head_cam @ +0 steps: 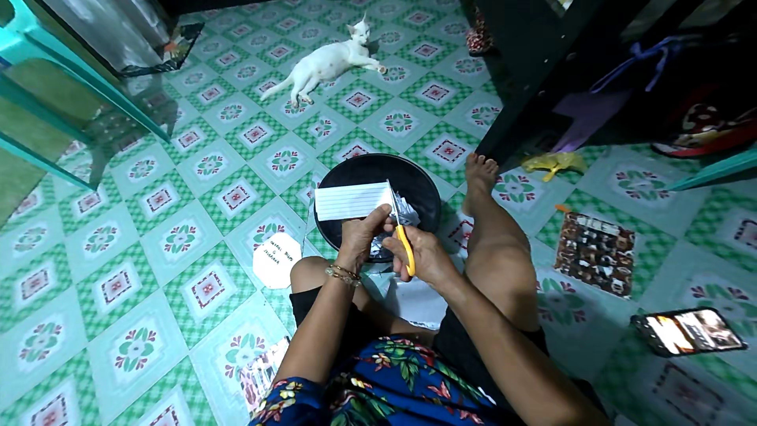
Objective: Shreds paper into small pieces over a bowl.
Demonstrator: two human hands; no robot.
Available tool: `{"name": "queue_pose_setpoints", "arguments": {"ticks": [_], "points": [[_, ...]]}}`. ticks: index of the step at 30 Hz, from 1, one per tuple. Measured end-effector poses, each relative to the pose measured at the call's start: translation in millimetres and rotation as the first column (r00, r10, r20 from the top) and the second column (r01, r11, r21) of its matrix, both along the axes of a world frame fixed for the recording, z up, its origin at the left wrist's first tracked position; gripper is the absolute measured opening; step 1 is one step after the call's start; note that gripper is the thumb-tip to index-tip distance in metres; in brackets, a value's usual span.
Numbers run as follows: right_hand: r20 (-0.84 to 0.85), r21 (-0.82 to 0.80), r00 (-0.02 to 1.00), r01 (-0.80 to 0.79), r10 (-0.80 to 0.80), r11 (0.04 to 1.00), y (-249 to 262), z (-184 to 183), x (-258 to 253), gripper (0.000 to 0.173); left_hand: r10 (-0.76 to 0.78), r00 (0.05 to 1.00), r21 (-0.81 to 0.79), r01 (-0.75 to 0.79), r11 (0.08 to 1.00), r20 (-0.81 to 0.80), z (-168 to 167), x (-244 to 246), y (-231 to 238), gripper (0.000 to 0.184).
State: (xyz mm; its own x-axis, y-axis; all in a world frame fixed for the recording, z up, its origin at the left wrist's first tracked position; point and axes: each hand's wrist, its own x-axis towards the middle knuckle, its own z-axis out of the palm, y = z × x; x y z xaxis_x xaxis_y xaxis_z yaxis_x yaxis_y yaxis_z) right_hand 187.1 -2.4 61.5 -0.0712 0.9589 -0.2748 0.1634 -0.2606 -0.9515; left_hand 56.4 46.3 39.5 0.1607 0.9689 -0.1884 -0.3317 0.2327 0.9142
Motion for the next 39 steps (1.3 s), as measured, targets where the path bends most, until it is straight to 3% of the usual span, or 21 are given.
{"name": "queue_pose_setpoints", "arguments": {"ticks": [8, 14, 18, 31, 39], "points": [[-0.055, 0.019, 0.998, -0.003, 0.004, 1.0, -1.3, -2.2, 3.0, 0.016, -0.01, 1.0, 0.019, 0.011, 1.0, -0.024, -1.9, -0.7, -0.3, 0.011], [0.182, -0.157, 0.964, -0.166, 0.194, 0.973, -8.8, 9.3, 9.1, 0.035, 0.071, 0.997, -0.026, -0.071, 0.997, 0.014, 2.2, -0.5, 1.4, 0.005], [0.308, -0.144, 0.915, -0.228, 0.262, 0.963, -12.0, 2.8, 8.4, 0.043, 0.104, 0.993, -0.05, -0.101, 0.994, 0.051, 4.3, 0.5, 2.9, 0.006], [0.354, -0.056, 0.915, -0.186, 0.193, 0.981, -10.4, 0.8, 2.5, 0.04, 0.034, 0.997, 0.036, -0.037, 0.999, 0.074, -3.3, -1.1, 1.2, 0.011], [0.359, -0.042, 0.917, -0.17, 0.174, 0.985, -9.1, -3.3, 2.2, 0.04, 0.041, 0.997, -0.002, -0.041, 0.999, 0.07, 0.1, -0.9, 1.2, 0.011]]}}
